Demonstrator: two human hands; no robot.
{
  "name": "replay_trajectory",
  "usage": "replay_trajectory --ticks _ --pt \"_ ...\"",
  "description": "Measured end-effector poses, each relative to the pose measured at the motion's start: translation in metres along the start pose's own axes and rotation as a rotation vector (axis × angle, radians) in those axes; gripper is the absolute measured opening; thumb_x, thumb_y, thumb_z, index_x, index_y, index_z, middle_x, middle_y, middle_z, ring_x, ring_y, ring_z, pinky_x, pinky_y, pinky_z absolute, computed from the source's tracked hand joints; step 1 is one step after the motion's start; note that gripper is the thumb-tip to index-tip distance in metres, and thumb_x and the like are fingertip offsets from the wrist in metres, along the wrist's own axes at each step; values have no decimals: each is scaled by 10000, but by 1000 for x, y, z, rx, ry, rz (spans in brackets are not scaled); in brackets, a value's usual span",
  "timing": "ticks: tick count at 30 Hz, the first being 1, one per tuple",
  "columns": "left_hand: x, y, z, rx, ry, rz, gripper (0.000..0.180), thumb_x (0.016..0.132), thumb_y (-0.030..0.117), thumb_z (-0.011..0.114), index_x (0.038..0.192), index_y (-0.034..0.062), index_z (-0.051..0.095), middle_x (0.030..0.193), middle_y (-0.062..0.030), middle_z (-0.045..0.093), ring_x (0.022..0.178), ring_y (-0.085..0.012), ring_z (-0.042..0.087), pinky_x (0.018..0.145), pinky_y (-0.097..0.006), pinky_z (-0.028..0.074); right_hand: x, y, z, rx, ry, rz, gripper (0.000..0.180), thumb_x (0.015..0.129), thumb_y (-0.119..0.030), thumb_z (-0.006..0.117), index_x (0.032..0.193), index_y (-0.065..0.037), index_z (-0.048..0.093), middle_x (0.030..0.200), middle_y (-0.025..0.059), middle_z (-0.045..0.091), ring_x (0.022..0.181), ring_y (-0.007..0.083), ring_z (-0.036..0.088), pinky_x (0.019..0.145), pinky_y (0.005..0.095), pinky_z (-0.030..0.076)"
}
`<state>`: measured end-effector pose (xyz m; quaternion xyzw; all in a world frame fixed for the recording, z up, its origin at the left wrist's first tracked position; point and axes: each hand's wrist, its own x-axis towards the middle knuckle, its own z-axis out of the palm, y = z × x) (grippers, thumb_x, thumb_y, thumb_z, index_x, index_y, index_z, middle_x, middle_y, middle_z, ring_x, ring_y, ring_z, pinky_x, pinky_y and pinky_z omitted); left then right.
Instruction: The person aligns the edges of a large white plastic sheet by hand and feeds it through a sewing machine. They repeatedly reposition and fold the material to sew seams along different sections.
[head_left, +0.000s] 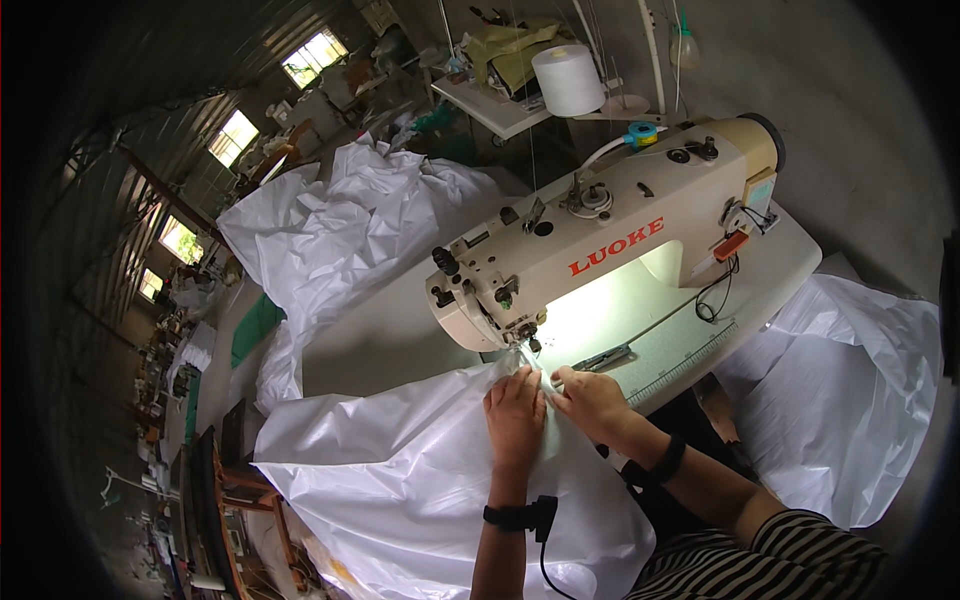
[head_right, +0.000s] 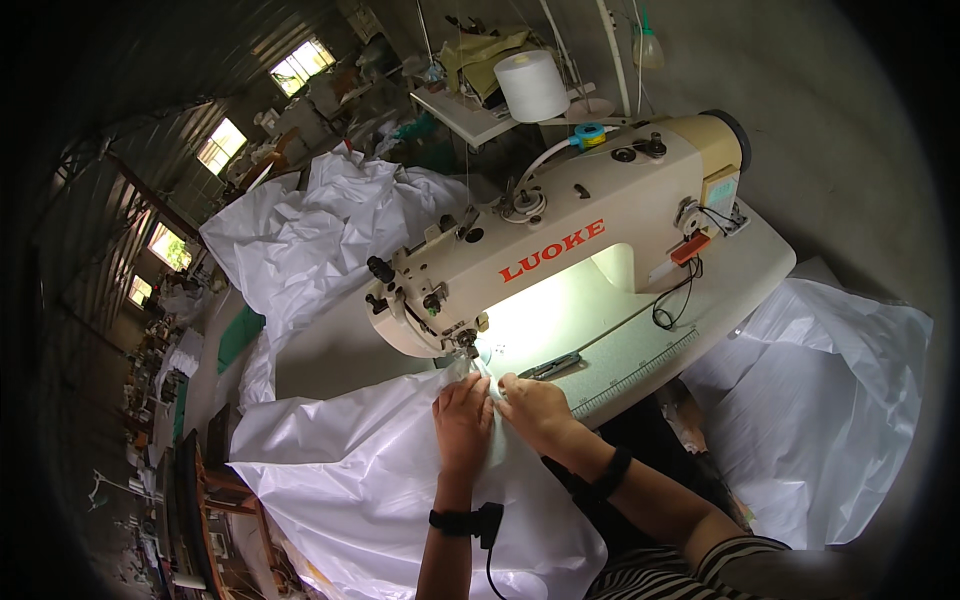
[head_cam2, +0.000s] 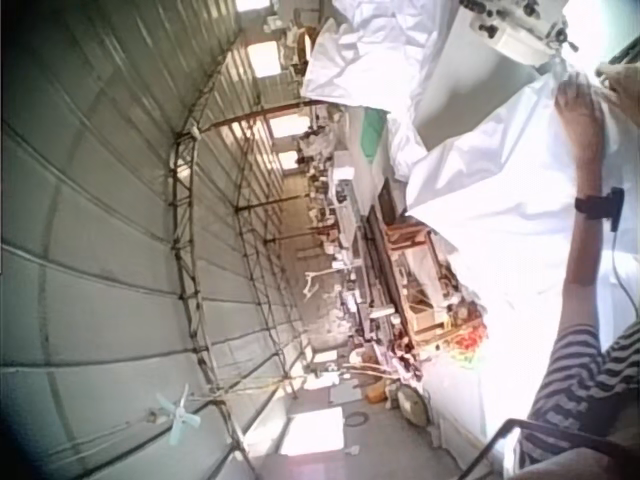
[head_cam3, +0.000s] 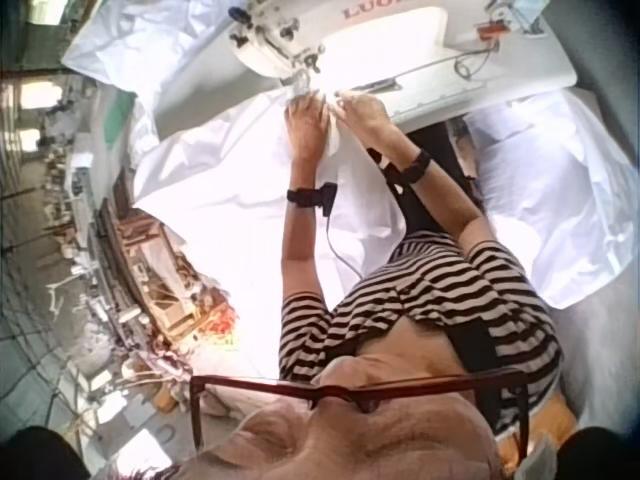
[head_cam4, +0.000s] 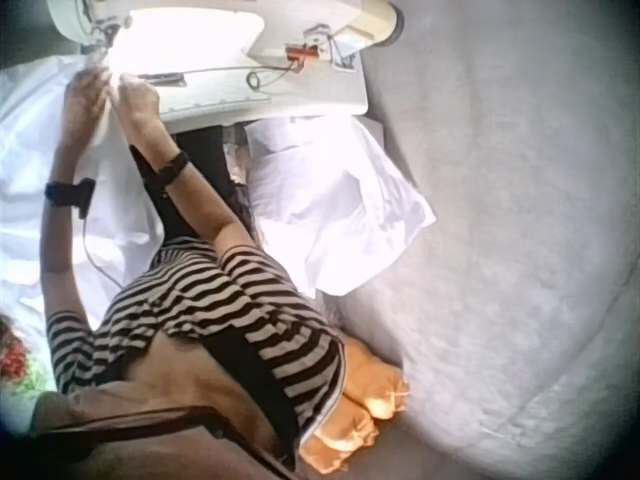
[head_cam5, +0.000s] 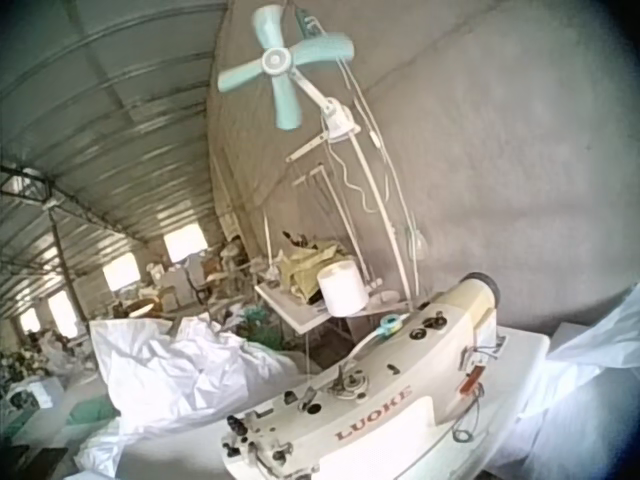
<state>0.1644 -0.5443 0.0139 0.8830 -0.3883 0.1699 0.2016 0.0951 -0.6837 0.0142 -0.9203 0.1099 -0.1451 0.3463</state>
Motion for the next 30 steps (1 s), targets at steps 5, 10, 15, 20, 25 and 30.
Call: replay_trajectory --ticks 5,10,15,20,25,30 --pt "-3 -4 2 -1 -18 29 402 830 104 624 1230 60 625 1254 -82 626 1183 -267 541 1015 -439 402 0 -5 -1 -91 -44 -112 133 874 -174 607 929 -52 607 784 127 671 773 301 691 645 401 548" --pt "-6 -10 -1 -12 -63 31 476 806 37 568 1281 25 574 1275 -119 614 1200 -270 535 1040 -440 392 -4 -9 13 -512 -6 -306 193 821 -130 612 1001 -64 633 743 32 640 684 211 678 585 330 531" --pt "-6 -10 -4 -15 -56 105 456 828 52 584 1284 32 570 1279 -132 604 1224 -298 522 1070 -436 380 -3 -5 13 -630 18 -458 182 816 -124 609 987 -65 633 767 13 642 676 161 674 577 292 527" --pt "-5 -9 -7 16 -114 77 494 816 70 580 1309 39 560 1334 -99 568 1248 -273 509 1103 -438 356 16 5 -7 -368 -141 -450 74 837 -135 604 884 -79 615 739 57 661 718 226 695 611 354 542" --pt "-7 -10 -7 12 -125 67 487 820 91 591 1304 45 567 1365 -92 543 1256 -258 504 1107 -435 354 44 18 -6 -192 3 -429 258 902 -124 540 1135 -63 630 853 91 680 750 286 688 660 377 551" --pt "-5 -10 -6 8 -86 70 505 788 43 582 1293 47 581 1355 -85 562 1243 -292 513 1098 -441 359 62 16 10 -206 -132 -393 271 921 -128 526 1161 -41 618 775 115 689 747 295 695 649 385 545"
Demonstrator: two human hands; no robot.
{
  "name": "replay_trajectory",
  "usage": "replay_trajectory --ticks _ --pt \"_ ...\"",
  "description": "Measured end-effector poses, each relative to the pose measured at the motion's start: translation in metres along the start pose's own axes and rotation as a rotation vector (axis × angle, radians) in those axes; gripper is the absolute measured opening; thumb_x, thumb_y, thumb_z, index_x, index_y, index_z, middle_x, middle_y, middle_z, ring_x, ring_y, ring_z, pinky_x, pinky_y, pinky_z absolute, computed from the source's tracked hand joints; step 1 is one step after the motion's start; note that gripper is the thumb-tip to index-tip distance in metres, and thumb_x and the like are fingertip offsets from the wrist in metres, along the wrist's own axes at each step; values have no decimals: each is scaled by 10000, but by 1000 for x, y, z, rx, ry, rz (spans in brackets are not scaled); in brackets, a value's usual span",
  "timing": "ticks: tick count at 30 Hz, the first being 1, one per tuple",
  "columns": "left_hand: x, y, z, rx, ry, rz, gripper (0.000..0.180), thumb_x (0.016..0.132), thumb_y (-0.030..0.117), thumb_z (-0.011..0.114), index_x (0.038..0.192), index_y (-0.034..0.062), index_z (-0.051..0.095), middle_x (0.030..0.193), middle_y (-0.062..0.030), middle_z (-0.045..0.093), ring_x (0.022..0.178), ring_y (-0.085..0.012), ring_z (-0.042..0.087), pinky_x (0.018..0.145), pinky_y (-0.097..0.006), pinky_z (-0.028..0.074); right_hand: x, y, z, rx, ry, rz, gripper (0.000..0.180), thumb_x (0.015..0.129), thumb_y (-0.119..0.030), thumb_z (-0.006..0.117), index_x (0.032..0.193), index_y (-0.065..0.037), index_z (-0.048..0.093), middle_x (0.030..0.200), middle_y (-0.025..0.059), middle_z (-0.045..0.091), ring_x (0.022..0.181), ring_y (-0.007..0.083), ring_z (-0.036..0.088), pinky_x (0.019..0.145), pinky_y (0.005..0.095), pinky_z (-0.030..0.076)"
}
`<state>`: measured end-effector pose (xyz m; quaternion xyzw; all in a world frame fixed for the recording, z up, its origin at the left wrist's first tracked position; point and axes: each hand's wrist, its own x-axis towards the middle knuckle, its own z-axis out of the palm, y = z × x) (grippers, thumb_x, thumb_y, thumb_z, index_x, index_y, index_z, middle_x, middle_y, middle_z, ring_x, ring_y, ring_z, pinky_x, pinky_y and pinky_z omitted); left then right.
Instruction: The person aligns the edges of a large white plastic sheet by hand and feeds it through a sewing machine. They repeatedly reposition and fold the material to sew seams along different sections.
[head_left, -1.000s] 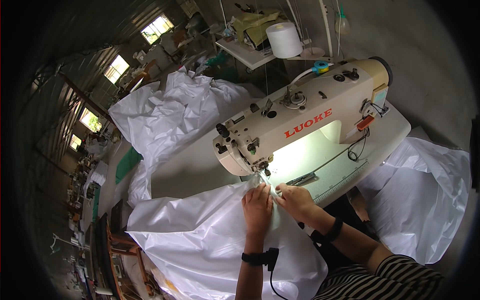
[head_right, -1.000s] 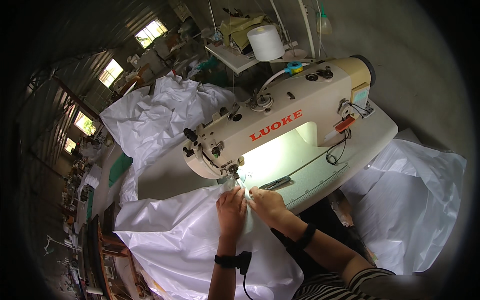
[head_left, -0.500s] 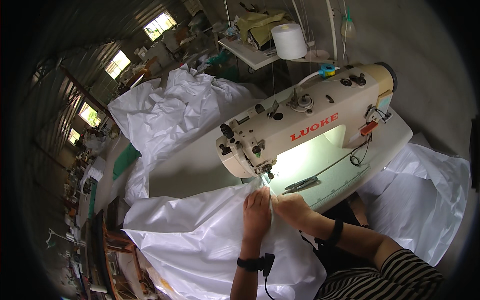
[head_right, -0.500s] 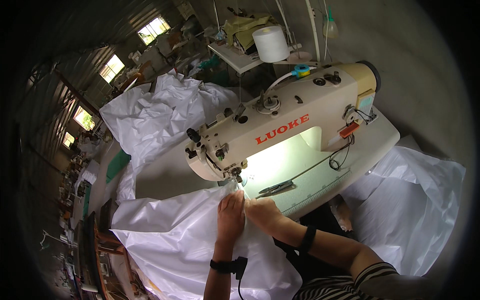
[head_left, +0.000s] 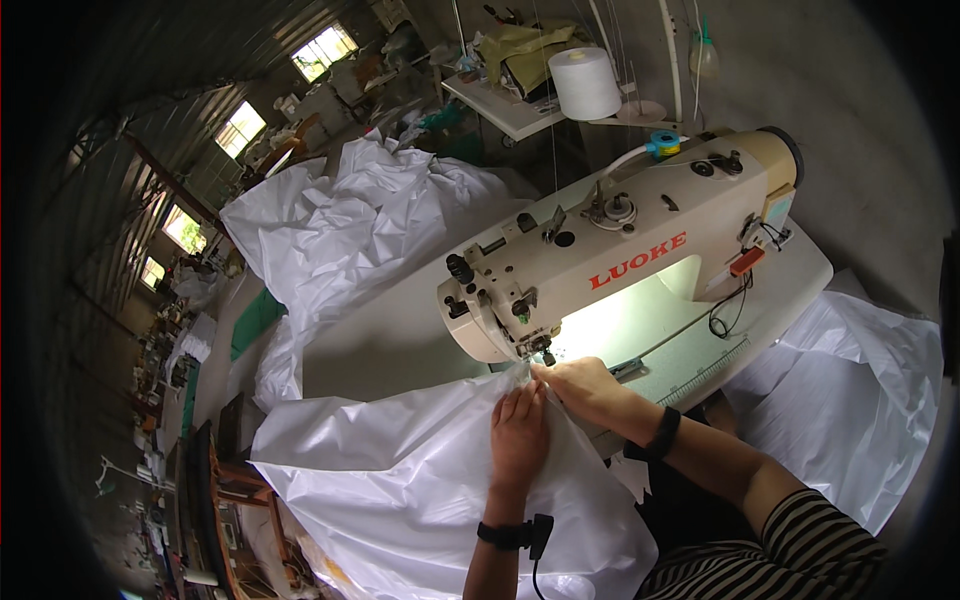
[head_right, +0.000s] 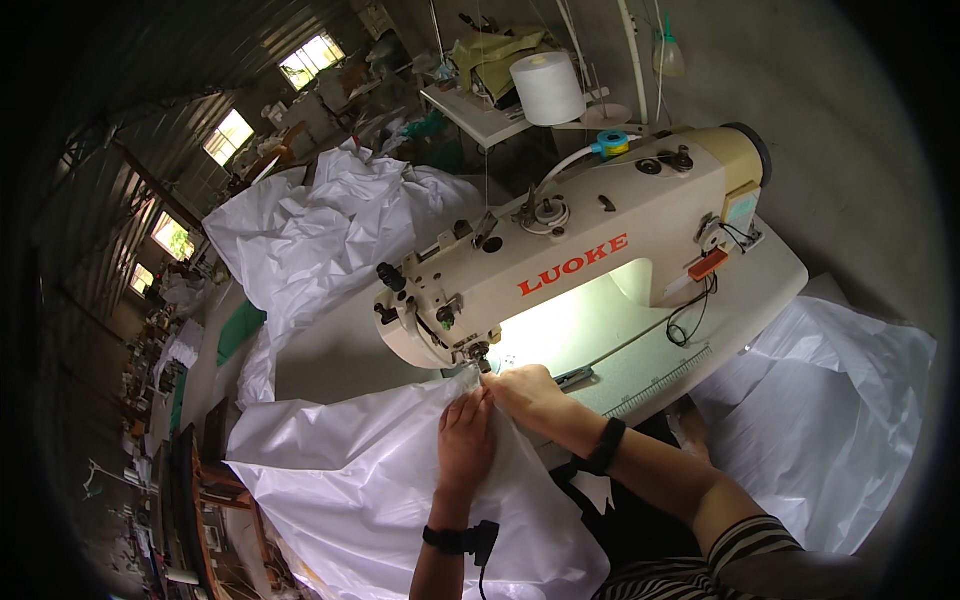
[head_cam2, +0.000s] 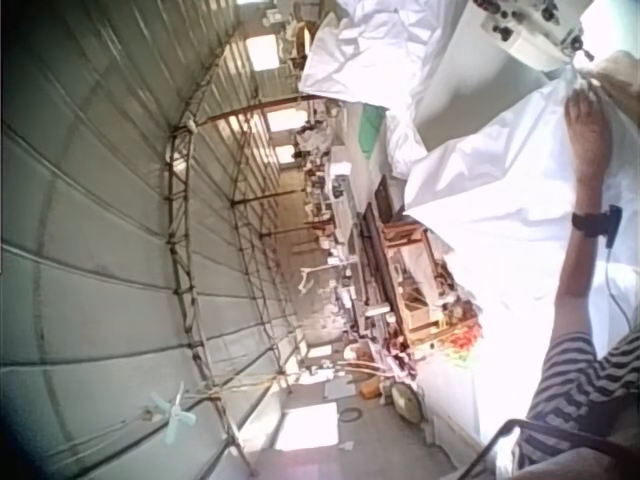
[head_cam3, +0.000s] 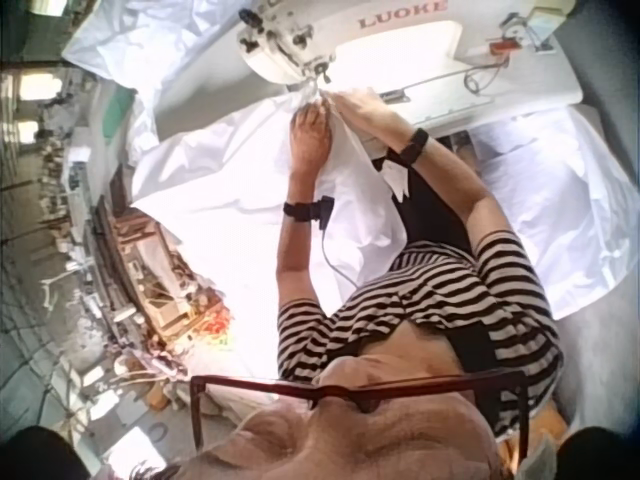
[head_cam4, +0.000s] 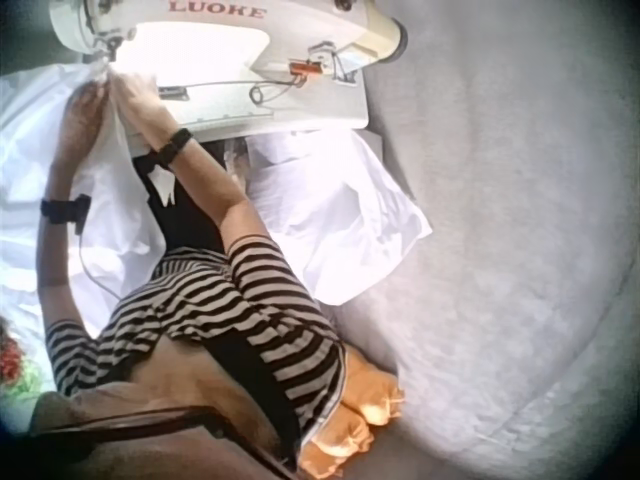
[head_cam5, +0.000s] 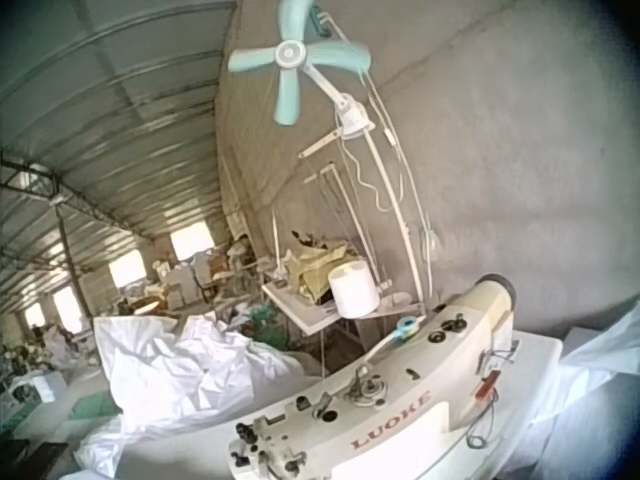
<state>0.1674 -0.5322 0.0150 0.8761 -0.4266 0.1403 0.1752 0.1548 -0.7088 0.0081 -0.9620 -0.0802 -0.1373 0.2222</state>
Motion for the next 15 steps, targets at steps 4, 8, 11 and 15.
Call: replay_trajectory --ticks 4,8,11,15 --pt "2 -4 -3 12 -14 -15 521 772 28 581 1293 57 585 1344 -79 579 1243 -281 515 1096 -431 361 -1 -13 -9 -63 -8 19 274 920 -130 528 1160 -42 625 712 128 674 692 311 689 610 397 543" --pt "1 -7 -7 -76 -37 8 518 761 19 576 1277 63 593 1338 -71 588 1249 -267 509 1092 -422 364 -41 -46 -15 -112 -29 97 335 873 -125 555 1185 -38 643 639 63 664 548 239 666 478 370 503" --pt "2 -10 -8 -73 -41 32 480 768 23 574 1246 59 612 1342 -67 585 1259 -262 498 1089 -422 365 -66 -63 -6 -336 -72 108 434 847 -136 572 1259 -5 609 612 10 654 498 179 640 430 331 471" --pt "12 -22 -8 -56 -18 47 444 801 65 596 1243 97 623 1297 -57 588 1231 -266 507 1082 -434 369 -58 -63 10 -469 -73 90 523 851 -140 556 1353 8 540 572 -39 617 452 125 601 404 286 441"
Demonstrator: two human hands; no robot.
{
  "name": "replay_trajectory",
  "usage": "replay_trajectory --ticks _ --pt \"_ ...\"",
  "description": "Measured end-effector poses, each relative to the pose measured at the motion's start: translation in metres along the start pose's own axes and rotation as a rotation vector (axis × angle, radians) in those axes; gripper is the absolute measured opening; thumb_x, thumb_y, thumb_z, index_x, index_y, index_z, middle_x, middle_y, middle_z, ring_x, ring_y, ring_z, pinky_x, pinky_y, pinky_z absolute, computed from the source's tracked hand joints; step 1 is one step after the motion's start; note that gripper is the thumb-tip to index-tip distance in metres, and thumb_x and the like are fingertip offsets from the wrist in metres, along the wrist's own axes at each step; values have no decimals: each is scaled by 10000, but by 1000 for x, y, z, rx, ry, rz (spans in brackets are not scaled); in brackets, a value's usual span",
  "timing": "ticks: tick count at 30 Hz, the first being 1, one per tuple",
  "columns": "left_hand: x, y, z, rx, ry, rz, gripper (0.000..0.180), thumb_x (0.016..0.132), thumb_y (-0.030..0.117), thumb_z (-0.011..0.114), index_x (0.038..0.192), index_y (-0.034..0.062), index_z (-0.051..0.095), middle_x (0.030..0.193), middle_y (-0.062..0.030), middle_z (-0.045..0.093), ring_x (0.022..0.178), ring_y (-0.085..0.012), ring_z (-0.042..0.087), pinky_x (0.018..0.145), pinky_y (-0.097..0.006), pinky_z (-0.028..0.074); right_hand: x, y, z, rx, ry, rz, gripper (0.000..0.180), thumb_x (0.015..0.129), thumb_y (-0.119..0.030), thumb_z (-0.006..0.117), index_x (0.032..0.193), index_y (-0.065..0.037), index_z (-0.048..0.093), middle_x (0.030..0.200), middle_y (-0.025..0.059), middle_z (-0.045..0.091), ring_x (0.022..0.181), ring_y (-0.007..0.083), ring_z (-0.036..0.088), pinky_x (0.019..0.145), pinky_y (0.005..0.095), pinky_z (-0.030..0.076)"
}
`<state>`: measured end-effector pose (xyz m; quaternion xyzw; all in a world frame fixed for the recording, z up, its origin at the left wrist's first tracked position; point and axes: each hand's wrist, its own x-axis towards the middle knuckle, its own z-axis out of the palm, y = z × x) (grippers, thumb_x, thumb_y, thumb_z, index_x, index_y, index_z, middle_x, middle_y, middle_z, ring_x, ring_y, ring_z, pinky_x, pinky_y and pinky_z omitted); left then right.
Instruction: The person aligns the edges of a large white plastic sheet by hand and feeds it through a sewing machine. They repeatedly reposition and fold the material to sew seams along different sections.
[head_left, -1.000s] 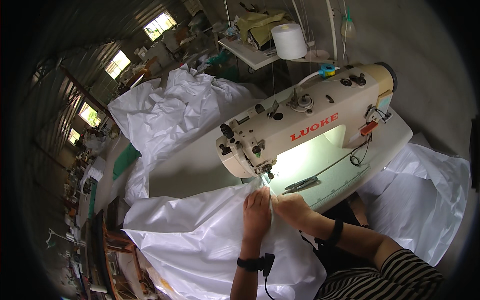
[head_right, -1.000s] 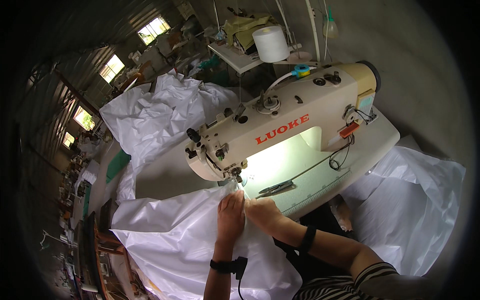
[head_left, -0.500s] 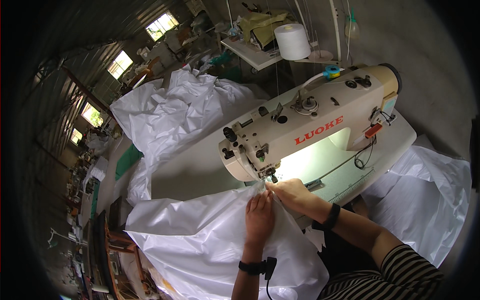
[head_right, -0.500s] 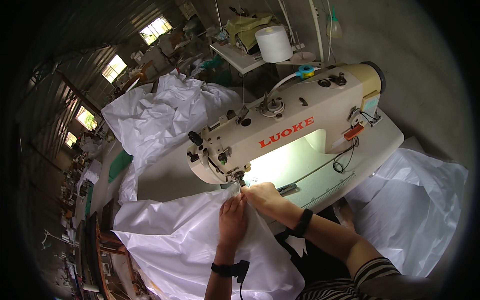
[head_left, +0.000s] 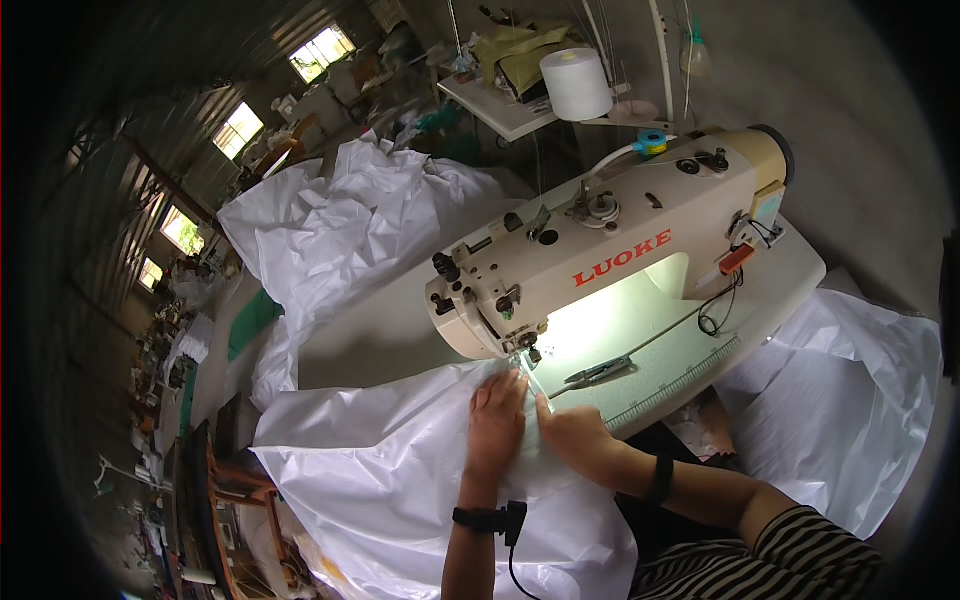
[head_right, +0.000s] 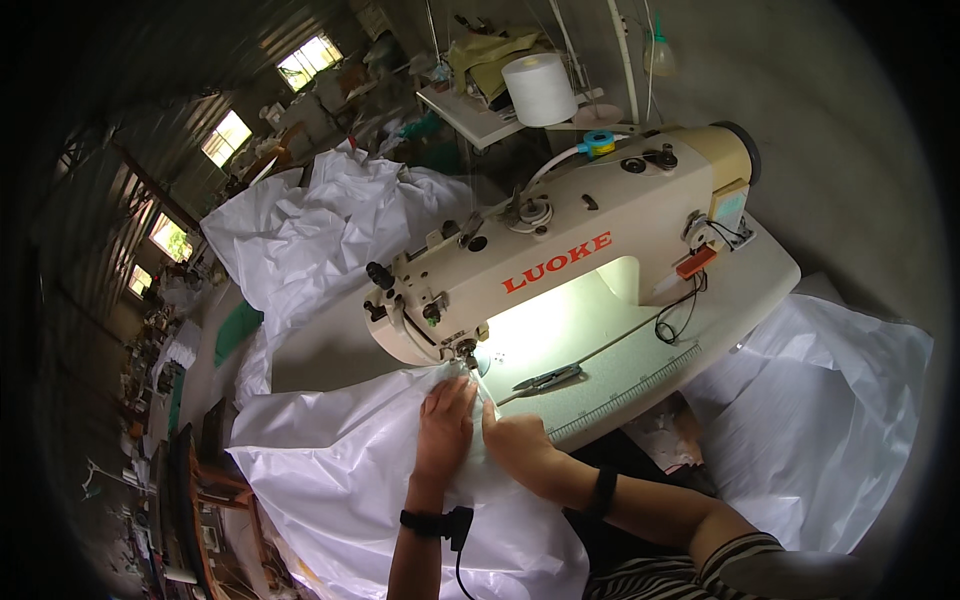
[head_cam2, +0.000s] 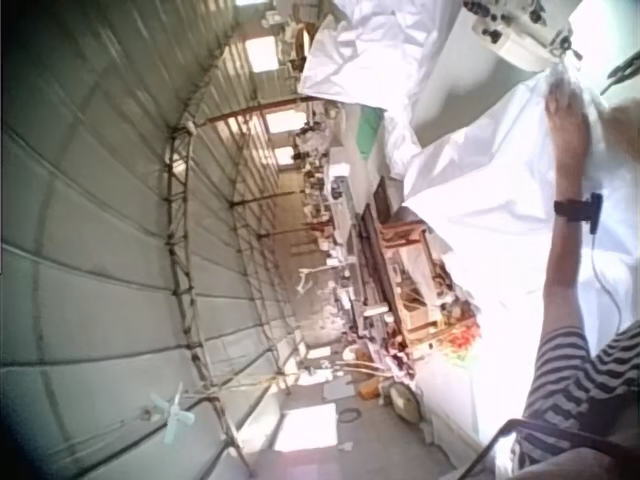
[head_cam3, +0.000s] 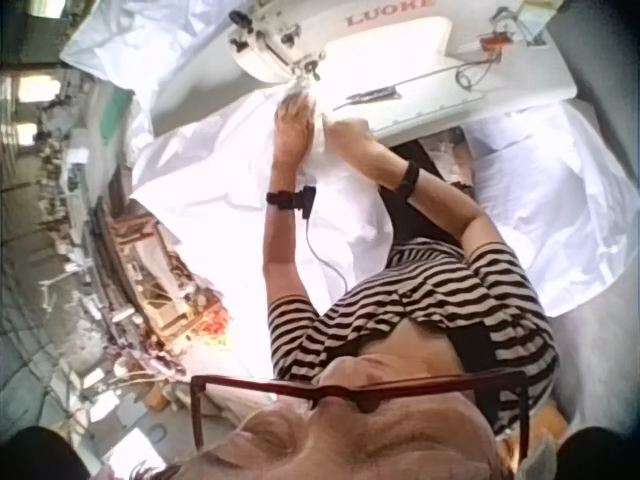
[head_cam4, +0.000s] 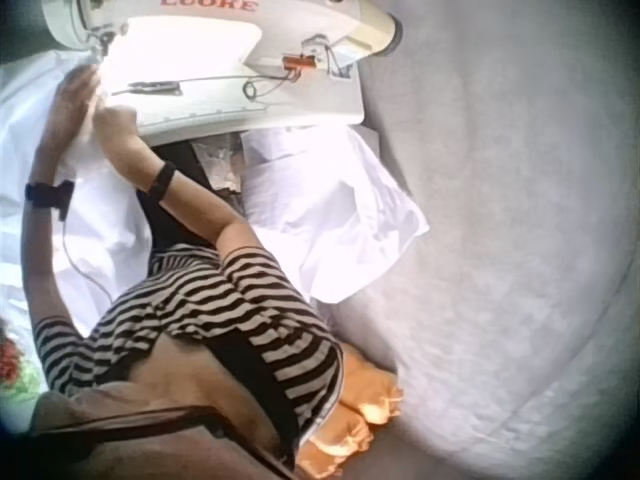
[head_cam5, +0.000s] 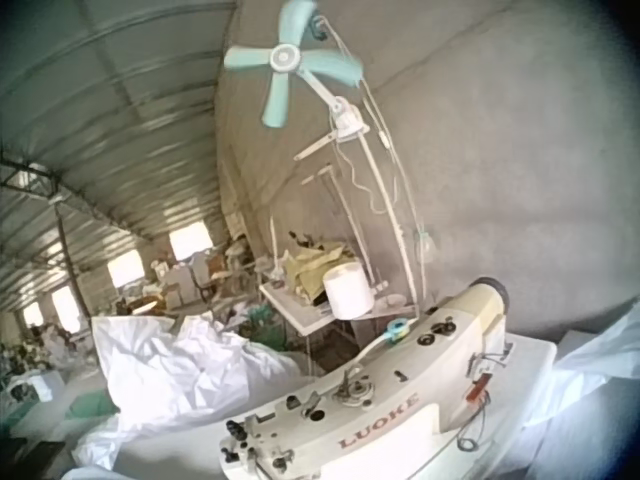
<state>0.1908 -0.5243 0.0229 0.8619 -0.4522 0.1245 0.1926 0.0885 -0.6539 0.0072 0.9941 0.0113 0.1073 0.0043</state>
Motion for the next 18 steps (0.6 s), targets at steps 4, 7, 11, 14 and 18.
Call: replay_trajectory --ticks 4,7,11,14,18 --pt "10 -28 4 -42 11 23 384 822 77 607 1199 127 661 1253 -78 589 1212 -301 515 1049 -448 396 19 -5 7 -47 -66 11 516 855 -132 554 1352 9 541 573 -40 619 462 128 607 410 288 444" --pt "11 -48 11 -53 27 108 292 848 59 605 1120 115 697 1226 -118 620 1148 -326 573 1001 -450 439 25 -8 9 -15 -97 32 514 862 -128 549 1354 20 533 566 -23 615 467 151 613 417 305 453" --pt "27 -55 1 -124 5 115 328 825 64 608 1138 116 690 1215 -105 634 1153 -327 568 1004 -460 436 38 -5 15 96 -41 63 521 880 -121 530 1376 36 499 559 2 610 452 195 610 416 348 464" --pt "35 -28 -21 141 -29 12 323 829 48 593 1135 97 686 1181 -112 648 1136 -321 579 999 -463 439 46 4 15 159 -45 42 487 887 -111 527 1350 42 509 621 44 641 506 228 635 451 381 488" --pt "-38 63 -26 -413 54 -112 278 814 -9 624 1073 89 649 1067 -133 650 888 -347 654 749 -413 556 19 32 -4 565 77 19 369 913 -139 535 1254 0 562 809 101 676 710 271 684 610 390 545"
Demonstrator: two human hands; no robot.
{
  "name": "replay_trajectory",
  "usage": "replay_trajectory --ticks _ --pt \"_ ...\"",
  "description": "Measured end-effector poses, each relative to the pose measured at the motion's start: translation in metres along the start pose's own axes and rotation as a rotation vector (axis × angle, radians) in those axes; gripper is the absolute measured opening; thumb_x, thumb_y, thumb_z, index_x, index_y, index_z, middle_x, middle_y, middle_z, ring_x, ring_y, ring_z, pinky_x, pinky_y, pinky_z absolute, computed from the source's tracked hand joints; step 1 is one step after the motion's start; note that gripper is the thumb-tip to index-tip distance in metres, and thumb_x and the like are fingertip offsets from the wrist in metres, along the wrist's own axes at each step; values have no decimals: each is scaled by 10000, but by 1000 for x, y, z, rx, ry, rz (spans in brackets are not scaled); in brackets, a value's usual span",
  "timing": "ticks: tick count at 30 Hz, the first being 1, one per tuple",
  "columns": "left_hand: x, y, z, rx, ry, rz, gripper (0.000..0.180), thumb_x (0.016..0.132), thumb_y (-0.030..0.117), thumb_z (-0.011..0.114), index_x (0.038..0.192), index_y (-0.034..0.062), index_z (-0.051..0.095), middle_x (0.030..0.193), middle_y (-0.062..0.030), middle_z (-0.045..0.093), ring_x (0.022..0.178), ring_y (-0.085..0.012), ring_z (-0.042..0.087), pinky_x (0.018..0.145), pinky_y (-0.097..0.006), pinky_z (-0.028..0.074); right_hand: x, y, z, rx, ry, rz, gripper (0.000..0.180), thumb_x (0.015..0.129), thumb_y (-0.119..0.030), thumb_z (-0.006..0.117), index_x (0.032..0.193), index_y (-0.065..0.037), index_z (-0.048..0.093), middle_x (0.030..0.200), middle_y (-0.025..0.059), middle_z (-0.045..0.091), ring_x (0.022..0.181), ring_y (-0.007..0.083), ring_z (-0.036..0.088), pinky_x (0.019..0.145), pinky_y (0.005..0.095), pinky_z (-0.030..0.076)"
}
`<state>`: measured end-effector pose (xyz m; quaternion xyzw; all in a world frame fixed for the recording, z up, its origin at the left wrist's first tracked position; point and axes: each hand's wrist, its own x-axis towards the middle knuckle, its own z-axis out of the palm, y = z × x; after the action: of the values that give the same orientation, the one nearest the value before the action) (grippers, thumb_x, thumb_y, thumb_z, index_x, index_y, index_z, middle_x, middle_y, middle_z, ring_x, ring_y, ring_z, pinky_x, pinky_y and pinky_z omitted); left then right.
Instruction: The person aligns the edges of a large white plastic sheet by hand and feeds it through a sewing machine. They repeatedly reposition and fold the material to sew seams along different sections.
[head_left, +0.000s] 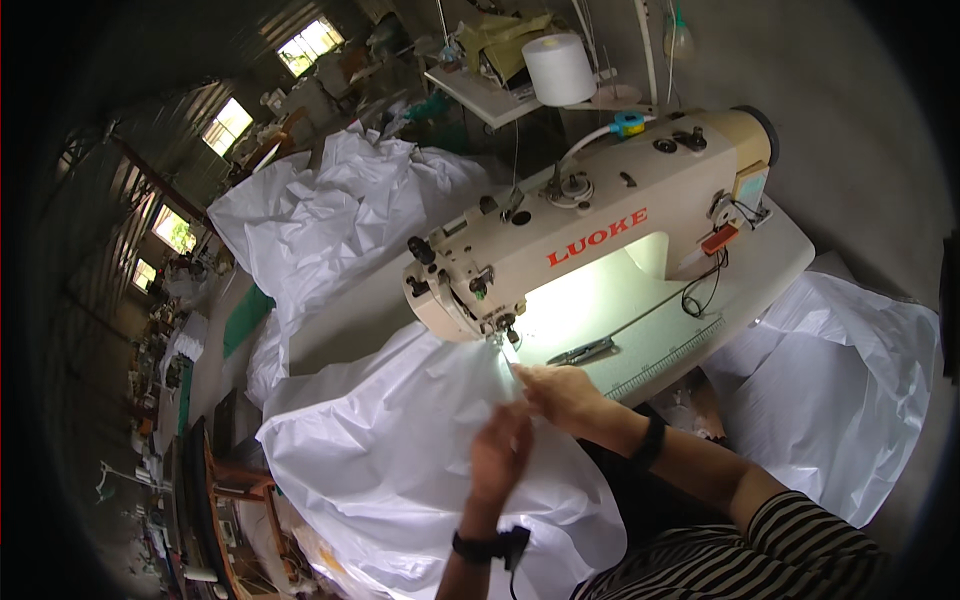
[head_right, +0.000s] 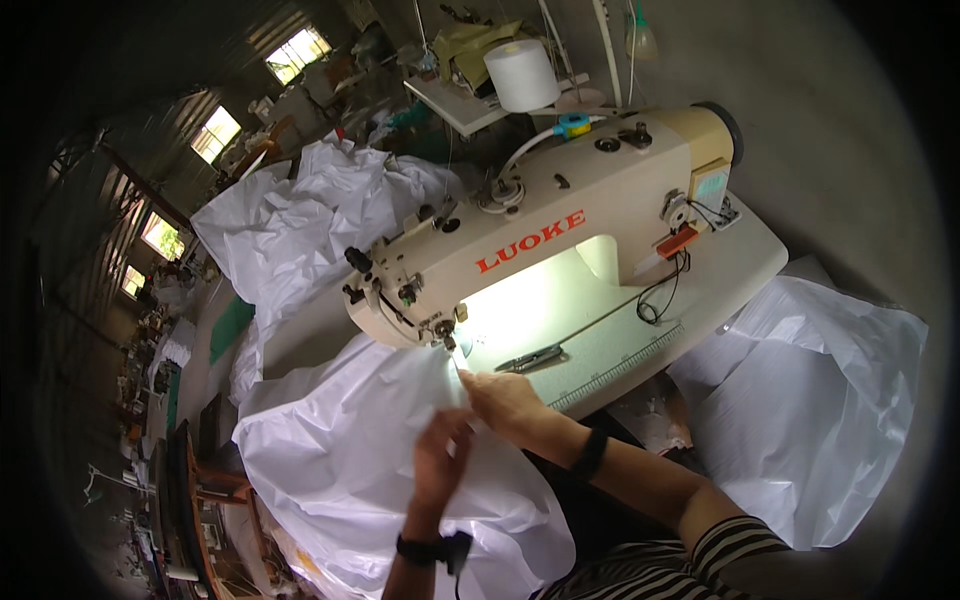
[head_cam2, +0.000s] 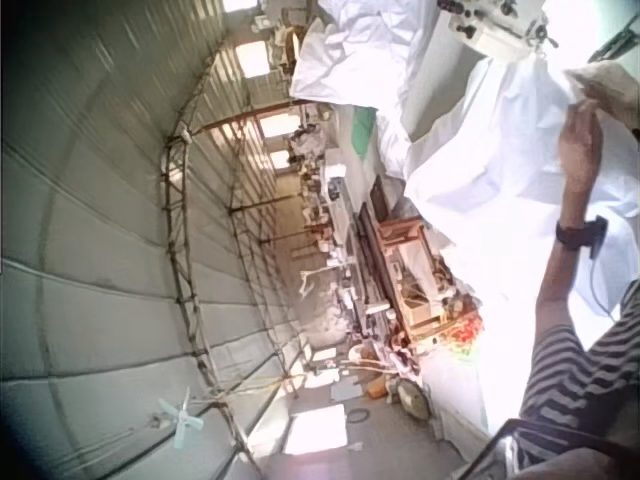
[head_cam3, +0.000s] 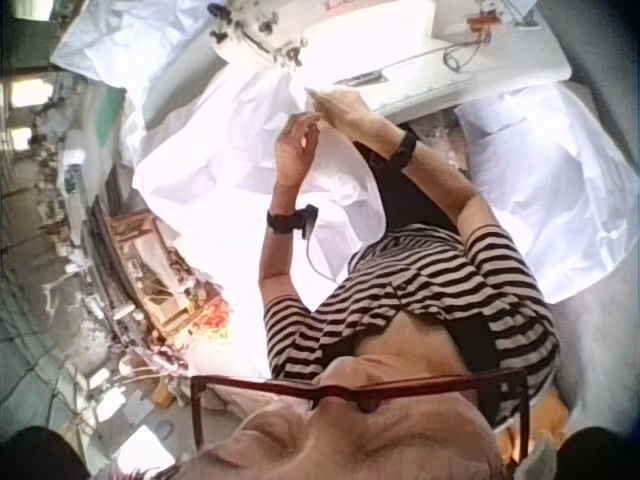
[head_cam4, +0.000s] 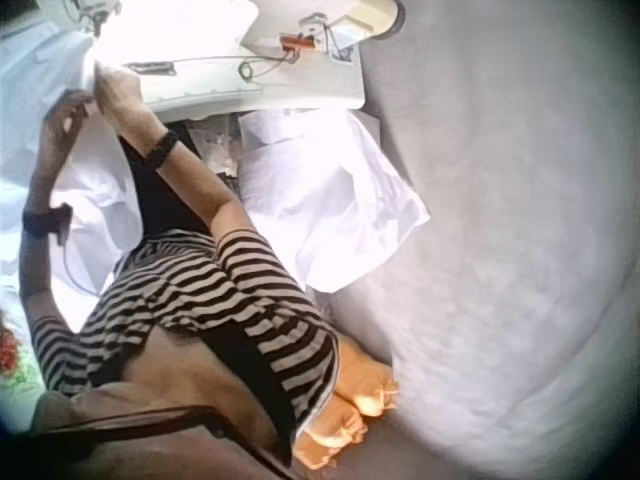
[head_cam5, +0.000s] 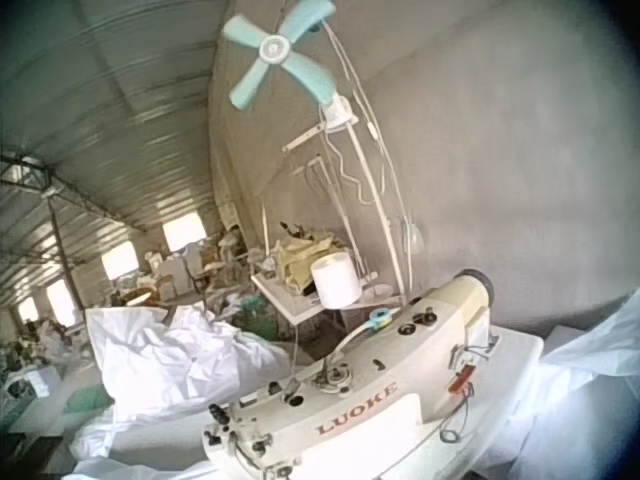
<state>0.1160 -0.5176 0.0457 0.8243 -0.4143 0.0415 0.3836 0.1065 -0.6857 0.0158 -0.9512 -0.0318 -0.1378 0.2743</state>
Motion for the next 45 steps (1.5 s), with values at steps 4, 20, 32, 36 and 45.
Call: replay_trajectory --ticks 4,20,32,36,45 --pt "-148 19 32 283 -182 -218 315 798 233 754 1067 103 657 1044 -83 654 950 -300 643 799 -411 539 -86 10 -46 153 130 7 185 883 -263 667 863 -80 652 798 83 646 721 276 660 646 387 537" --pt "-207 56 74 261 -40 -675 384 864 189 666 1212 48 584 1088 -191 658 986 -389 628 912 -465 481 -213 -38 17 609 -1122 -209 334 929 -319 596 1113 -44 644 966 146 694 881 329 681 805 391 535" --pt "-276 22 27 455 273 -788 85 894 105 641 955 64 685 843 -107 708 787 -305 669 939 -454 455 -175 -19 55 914 -295 299 371 906 -299 695 1103 10 639 853 96 676 722 188 670 671 325 521" --pt "-272 50 1 571 254 -686 70 874 113 677 934 78 677 710 -62 674 666 -262 662 936 -443 496 -193 -31 36 780 -664 213 330 924 -337 669 899 -7 665 680 78 635 600 197 629 593 335 487" --pt "-241 159 -22 13 102 -465 79 905 55 594 948 -8 615 862 -190 677 750 -323 679 646 -377 535 -232 -79 -67 870 -535 -422 180 941 -246 651 936 -69 614 755 70 662 617 228 659 528 337 513"
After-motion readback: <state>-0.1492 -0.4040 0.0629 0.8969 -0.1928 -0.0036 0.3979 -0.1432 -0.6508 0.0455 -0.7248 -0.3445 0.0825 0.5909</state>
